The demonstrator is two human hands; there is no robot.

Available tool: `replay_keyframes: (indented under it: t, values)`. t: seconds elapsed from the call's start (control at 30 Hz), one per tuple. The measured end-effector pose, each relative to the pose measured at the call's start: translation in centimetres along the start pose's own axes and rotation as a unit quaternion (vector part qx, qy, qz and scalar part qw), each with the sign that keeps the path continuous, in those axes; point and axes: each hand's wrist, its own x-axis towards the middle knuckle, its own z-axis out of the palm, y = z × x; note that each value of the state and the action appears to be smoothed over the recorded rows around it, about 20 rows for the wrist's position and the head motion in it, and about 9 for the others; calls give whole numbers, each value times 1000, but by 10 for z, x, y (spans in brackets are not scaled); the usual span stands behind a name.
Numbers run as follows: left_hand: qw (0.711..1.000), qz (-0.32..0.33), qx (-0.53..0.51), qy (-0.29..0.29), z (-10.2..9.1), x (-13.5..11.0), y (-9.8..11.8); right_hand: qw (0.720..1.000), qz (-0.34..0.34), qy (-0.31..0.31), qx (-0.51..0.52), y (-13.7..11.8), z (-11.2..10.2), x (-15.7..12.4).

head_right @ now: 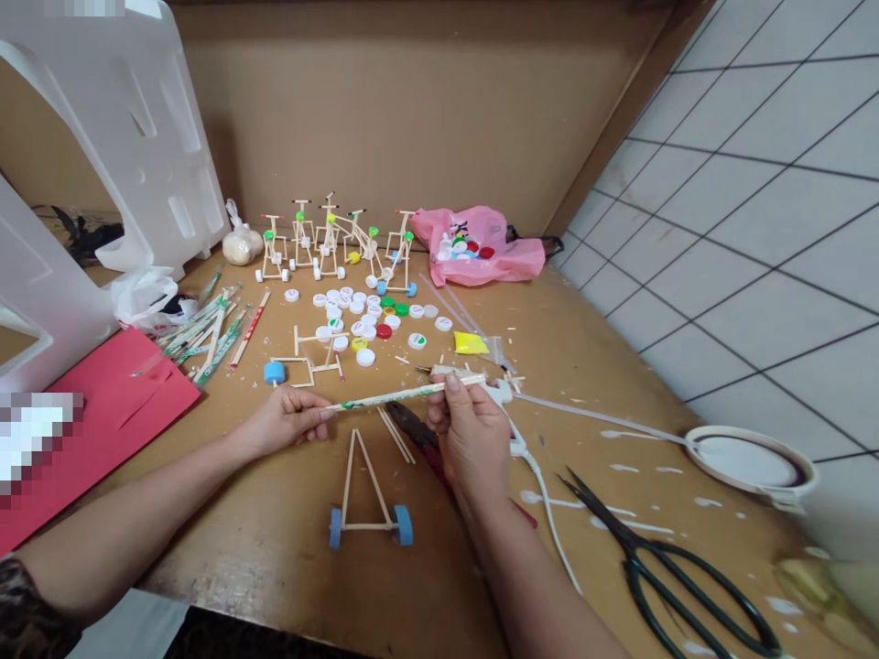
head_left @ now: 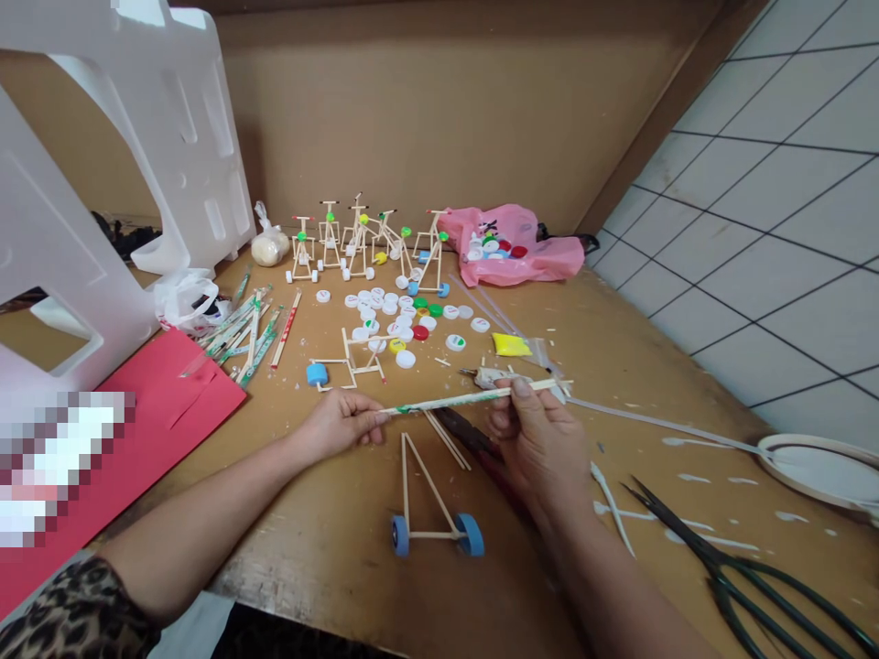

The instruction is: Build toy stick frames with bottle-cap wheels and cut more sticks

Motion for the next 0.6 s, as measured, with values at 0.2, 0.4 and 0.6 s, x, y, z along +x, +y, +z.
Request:
replay_keyframes:
  t: [0.2,0.4,0.6]
  values:
    - [1000,3,10,-28,11,-2,-5,996,39,-54,-58,9,11,-12]
    - [998,-5,31,-54,15,-5,-7,987,54,-98,-112,12,18,-23]
    - [992,0,110,-59,2,-6,0,998,-4,-43,-44,1,9,-11]
